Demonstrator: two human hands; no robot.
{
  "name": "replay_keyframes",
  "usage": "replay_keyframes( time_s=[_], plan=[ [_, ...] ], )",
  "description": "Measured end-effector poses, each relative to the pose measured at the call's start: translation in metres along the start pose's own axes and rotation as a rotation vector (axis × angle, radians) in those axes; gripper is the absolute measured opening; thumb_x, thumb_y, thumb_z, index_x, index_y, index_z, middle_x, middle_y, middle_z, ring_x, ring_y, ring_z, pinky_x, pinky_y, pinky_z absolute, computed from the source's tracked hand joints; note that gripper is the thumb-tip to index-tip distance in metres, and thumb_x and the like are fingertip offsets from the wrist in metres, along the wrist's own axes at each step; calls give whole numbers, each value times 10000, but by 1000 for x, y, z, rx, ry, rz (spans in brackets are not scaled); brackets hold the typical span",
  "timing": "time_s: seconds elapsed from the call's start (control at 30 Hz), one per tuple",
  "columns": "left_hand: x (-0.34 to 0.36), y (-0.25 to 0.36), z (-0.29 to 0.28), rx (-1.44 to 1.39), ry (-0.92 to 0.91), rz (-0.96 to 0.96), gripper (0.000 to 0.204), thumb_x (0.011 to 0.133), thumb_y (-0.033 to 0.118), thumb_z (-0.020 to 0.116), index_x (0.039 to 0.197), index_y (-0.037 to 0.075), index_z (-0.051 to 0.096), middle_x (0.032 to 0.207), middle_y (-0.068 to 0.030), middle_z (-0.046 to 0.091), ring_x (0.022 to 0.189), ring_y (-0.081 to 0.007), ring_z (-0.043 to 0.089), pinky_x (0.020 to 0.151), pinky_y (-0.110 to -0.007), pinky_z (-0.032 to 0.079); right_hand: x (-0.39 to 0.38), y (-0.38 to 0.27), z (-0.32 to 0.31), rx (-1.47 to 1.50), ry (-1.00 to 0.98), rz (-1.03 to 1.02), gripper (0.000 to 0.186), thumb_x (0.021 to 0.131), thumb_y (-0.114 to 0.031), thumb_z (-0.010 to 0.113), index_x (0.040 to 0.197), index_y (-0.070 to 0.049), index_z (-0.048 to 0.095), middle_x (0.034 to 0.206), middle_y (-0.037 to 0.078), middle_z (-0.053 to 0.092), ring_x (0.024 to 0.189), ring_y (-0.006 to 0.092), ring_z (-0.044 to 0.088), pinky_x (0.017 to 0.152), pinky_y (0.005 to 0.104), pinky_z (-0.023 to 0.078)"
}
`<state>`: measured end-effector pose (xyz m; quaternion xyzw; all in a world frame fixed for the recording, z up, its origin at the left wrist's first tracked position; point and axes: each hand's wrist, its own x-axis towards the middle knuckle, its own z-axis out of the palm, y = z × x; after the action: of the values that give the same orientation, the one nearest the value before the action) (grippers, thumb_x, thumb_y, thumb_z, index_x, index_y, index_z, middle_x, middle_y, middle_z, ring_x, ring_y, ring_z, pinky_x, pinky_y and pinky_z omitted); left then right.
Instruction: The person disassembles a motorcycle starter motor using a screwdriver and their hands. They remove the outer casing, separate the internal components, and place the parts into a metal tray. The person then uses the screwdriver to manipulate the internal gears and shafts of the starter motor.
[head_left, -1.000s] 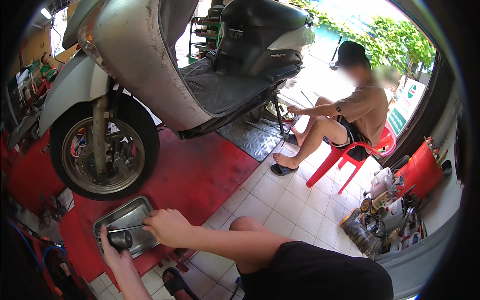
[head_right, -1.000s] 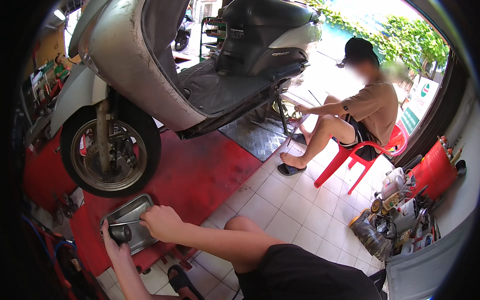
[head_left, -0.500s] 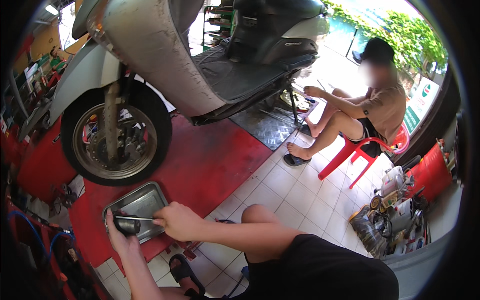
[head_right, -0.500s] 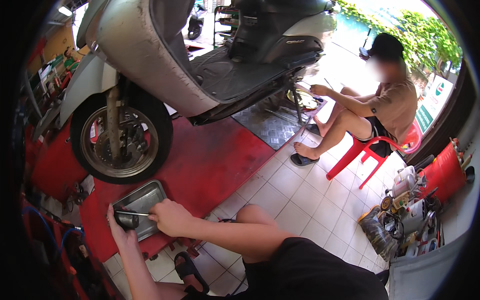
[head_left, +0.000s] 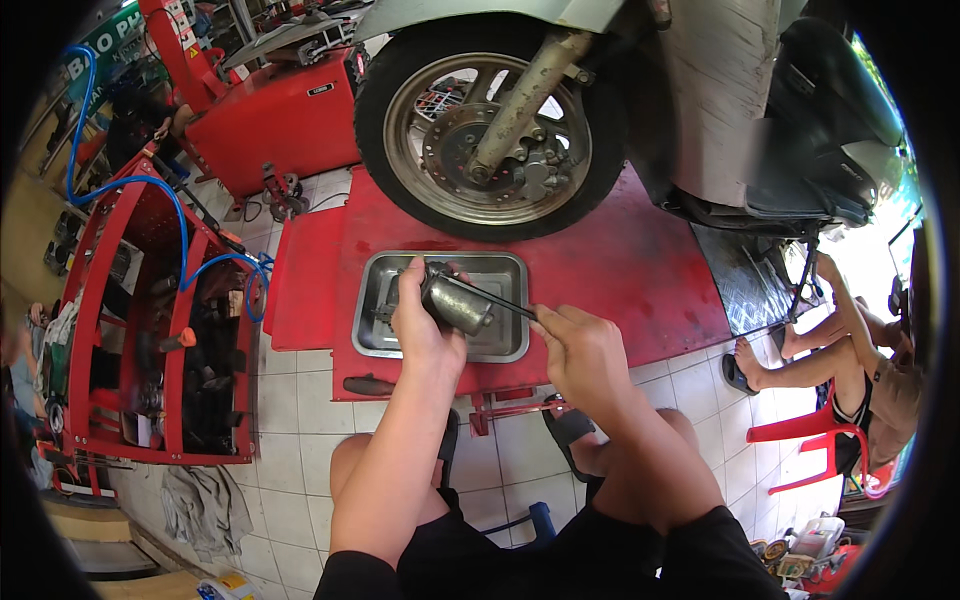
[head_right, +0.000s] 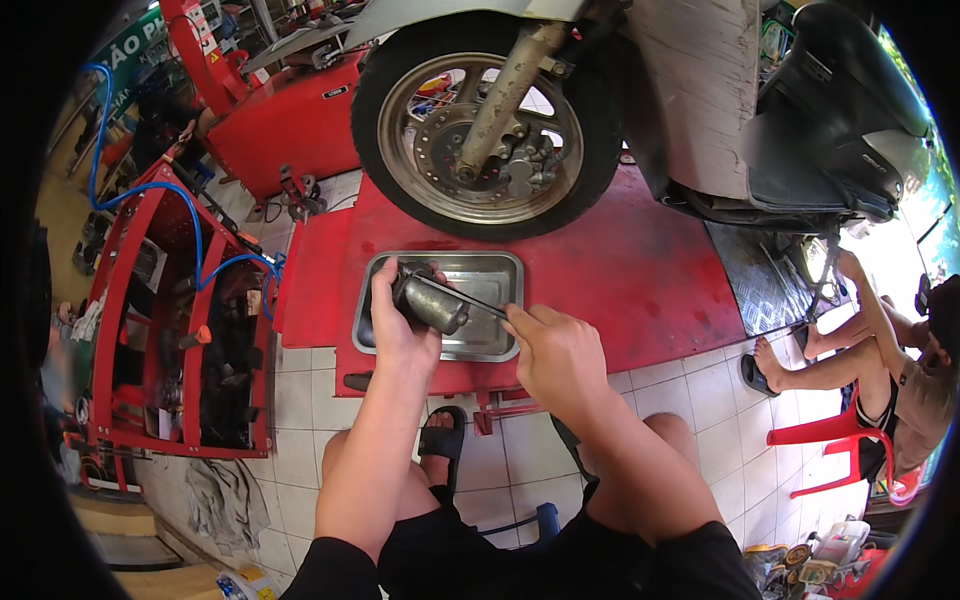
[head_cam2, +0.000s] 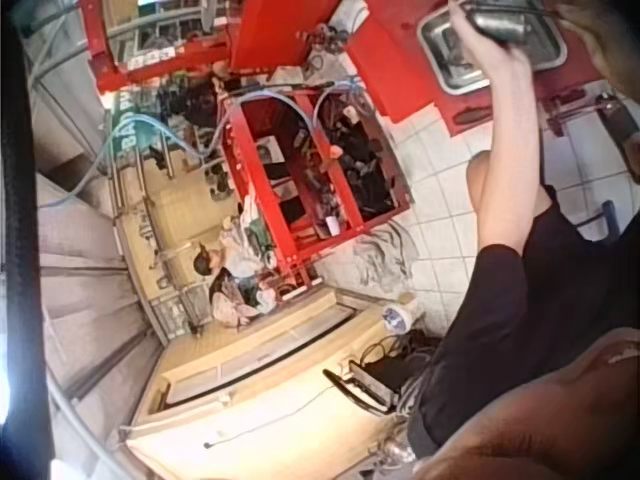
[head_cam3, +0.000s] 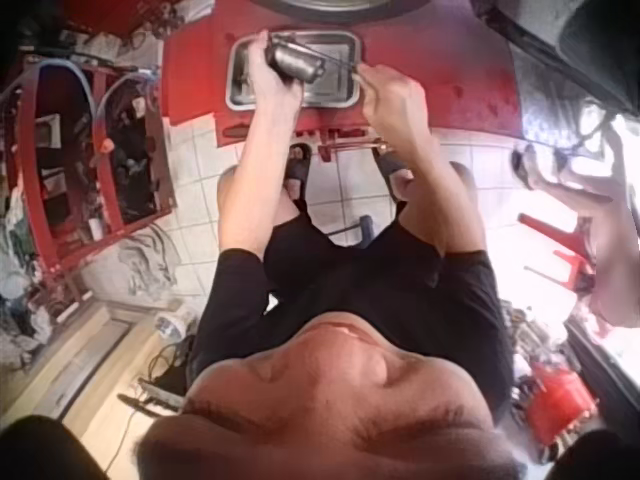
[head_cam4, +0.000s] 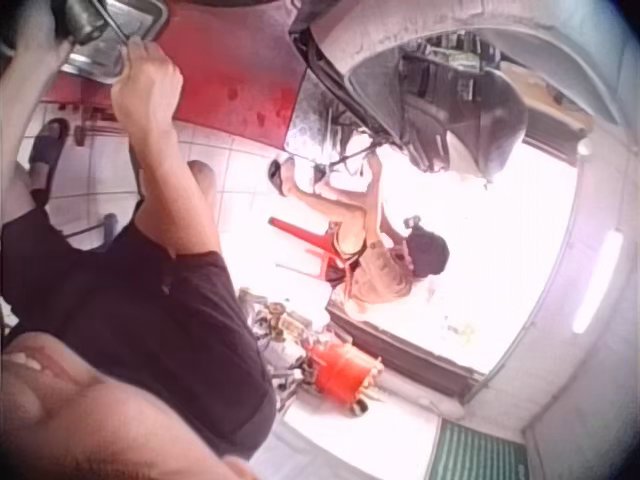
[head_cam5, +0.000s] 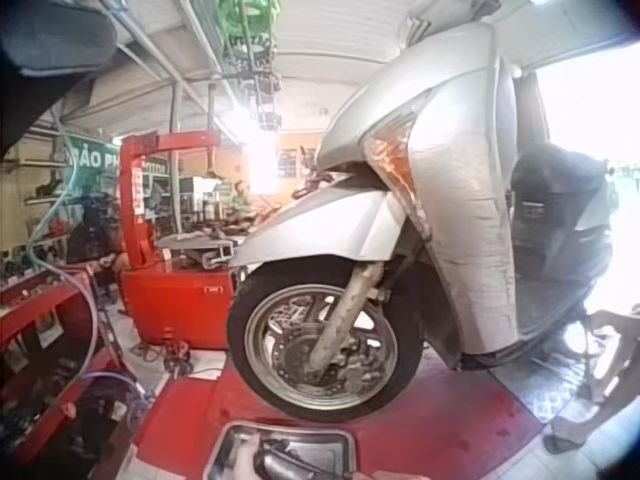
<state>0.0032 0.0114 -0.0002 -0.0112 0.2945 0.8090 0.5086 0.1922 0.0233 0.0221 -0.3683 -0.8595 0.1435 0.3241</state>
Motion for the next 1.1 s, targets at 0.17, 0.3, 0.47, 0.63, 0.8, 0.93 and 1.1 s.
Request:
replay_keyframes(
  time_s=[0.17, 0.3, 0.47, 0.63, 0.8, 0.93, 1.1],
  plan=[
    [0, 0, -8, 53, -78, -4, 283, 941, 232, 585, 1100, 1, 545, 1003, -136, 629, 887, -249, 639, 808, -410, 556, -5, -4, 0, 244, -116, 177, 158, 895, -51, 645, 1023, 17, 707, 676, 163, 612, 565, 327, 580, 537, 394, 464],
    [-2, 3, -12, 177, -108, -16, 359, 930, 292, 567, 1165, 26, 513, 1119, -180, 608, 962, -283, 628, 891, -451, 543, -5, 0, -10, 448, -323, 364, 169, 931, -74, 643, 1031, 50, 700, 610, 175, 587, 478, 204, 509, 509, 345, 442],
    [-2, 9, -14, 250, -205, 19, 359, 933, 228, 665, 1190, 29, 512, 1139, -167, 619, 942, -268, 642, 876, -435, 550, 0, 6, -19, 473, -340, 392, 196, 942, -90, 645, 1054, 64, 693, 621, 173, 597, 510, 137, 525, 523, 334, 459],
    [-10, 9, -5, 531, -299, 351, 573, 805, 16, 792, 1289, -2, 485, 1120, -131, 631, 973, -183, 632, 876, -327, 531, 3, 33, -35, 330, -146, 6, 197, 904, -84, 660, 1031, 61, 701, 792, 237, 668, 693, 358, 666, 649, 401, 525],
    [-13, 5, -3, 1035, -385, 762, 652, 771, -30, 803, 1335, -42, 475, 1207, -150, 617, 991, -178, 641, 910, -310, 510, 8, 71, -60, 162, -181, 105, 186, 863, -129, 675, 970, 17, 715, 856, 244, 668, 823, 439, 632, 734, 474, 512],
    [-5, -6, -5, 662, -233, 303, 548, 799, 20, 795, 1270, -38, 520, 1117, -152, 652, 930, -221, 647, 820, -374, 558, 5, 86, -63, 100, -153, 146, 153, 859, -130, 669, 924, -1, 718, 833, 248, 656, 820, 443, 622, 733, 488, 504],
    [22, -28, -32, 426, 72, -181, 412, 799, 100, 818, 1112, -8, 572, 1005, -137, 641, 876, -257, 645, 776, -431, 566, -2, 99, -61, 105, -205, 218, 180, 865, -133, 677, 986, -14, 738, 851, 233, 678, 847, 417, 650, 771, 476, 512]
  ],
)
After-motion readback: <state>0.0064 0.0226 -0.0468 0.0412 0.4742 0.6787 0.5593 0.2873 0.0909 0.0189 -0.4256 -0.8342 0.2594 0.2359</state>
